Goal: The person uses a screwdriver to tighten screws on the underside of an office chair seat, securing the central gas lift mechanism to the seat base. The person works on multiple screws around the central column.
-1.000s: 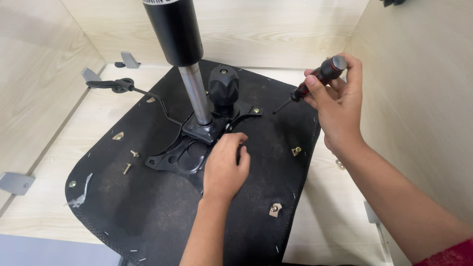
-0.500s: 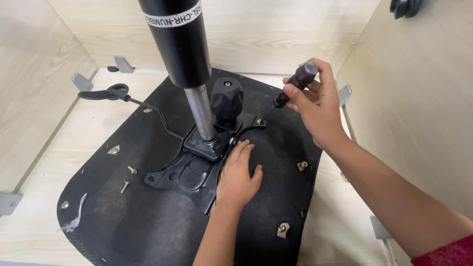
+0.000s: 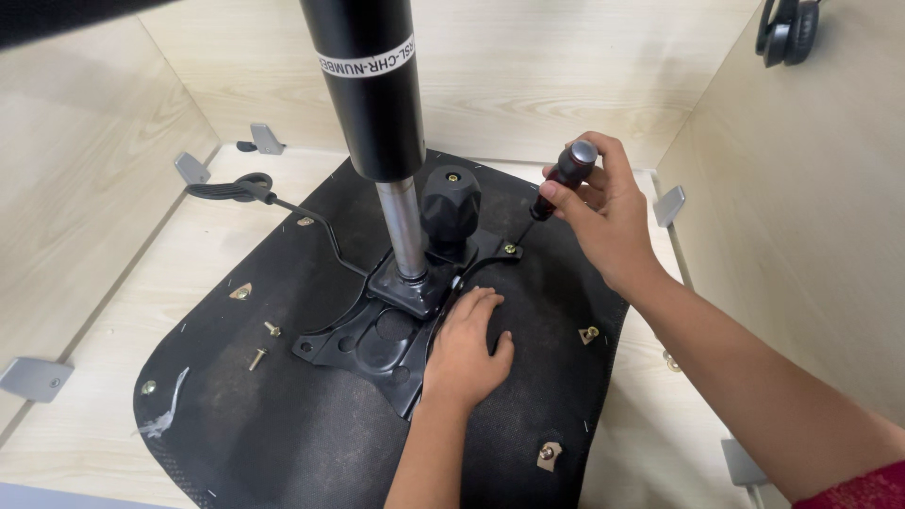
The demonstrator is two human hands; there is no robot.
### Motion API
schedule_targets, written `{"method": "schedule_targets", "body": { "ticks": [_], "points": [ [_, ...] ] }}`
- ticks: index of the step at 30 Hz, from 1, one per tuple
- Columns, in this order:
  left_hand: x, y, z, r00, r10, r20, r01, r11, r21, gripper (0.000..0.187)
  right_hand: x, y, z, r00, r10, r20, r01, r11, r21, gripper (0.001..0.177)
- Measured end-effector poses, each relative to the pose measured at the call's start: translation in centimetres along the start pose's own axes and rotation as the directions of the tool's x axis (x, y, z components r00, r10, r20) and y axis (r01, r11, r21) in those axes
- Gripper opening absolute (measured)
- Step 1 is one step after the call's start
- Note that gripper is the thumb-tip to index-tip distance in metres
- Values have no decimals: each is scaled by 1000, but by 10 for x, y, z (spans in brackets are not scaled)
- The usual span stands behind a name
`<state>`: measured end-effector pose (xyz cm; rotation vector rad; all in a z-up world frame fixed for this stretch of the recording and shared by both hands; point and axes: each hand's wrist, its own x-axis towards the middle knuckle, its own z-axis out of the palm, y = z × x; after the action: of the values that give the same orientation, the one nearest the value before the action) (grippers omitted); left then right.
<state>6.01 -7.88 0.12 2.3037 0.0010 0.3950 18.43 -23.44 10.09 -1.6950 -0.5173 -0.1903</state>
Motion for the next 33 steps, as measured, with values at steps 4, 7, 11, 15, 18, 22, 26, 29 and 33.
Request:
{"method": "schedule_targets", "body": {
  "ticks": [4, 7, 11, 15, 18, 22, 26, 29, 33],
  "points": [
    [0, 1, -1, 999, -38, 31, 38, 999, 14, 46, 0, 0, 0, 1000, 26, 2, -26, 1000, 13, 42],
    [0, 0, -1, 1000, -12, 29, 11, 1000, 16, 43, 2, 0, 3, 999, 39, 6, -40, 999, 36, 44],
    [-1, -3, 1, 1000, 15, 18, -15, 1000, 19, 41, 8, -1, 4, 998, 50, 46, -49, 999, -22, 46],
    [0, -4, 3, 1000, 9, 14, -9, 1000, 0, 42, 17, -1, -1, 991, 18, 130, 3, 987, -159, 56],
    [2, -3, 0, 1000, -17, 20, 18, 1000, -19, 42, 28, -3, -3, 971, -111, 211, 147, 975, -166, 50],
    [17, 4, -2, 973, -196, 123, 205, 977, -65, 43, 39, -5, -5, 968, -15, 249, 66, 978, -200, 43],
    [43, 12, -1, 972, -185, 147, 212, 957, -199, 41, 42, -6, -1, 957, -97, 274, 164, 959, -233, 39],
    [59, 20, -2, 987, -142, 78, 160, 931, -329, 40, 44, -6, 0, 956, -133, 261, 212, 931, -299, 37],
    [88, 32, -4, 992, -71, -106, 30, 936, -351, 49, 49, -3, -2, 938, -134, 320, 235, 923, -304, 31]
  ]
}}
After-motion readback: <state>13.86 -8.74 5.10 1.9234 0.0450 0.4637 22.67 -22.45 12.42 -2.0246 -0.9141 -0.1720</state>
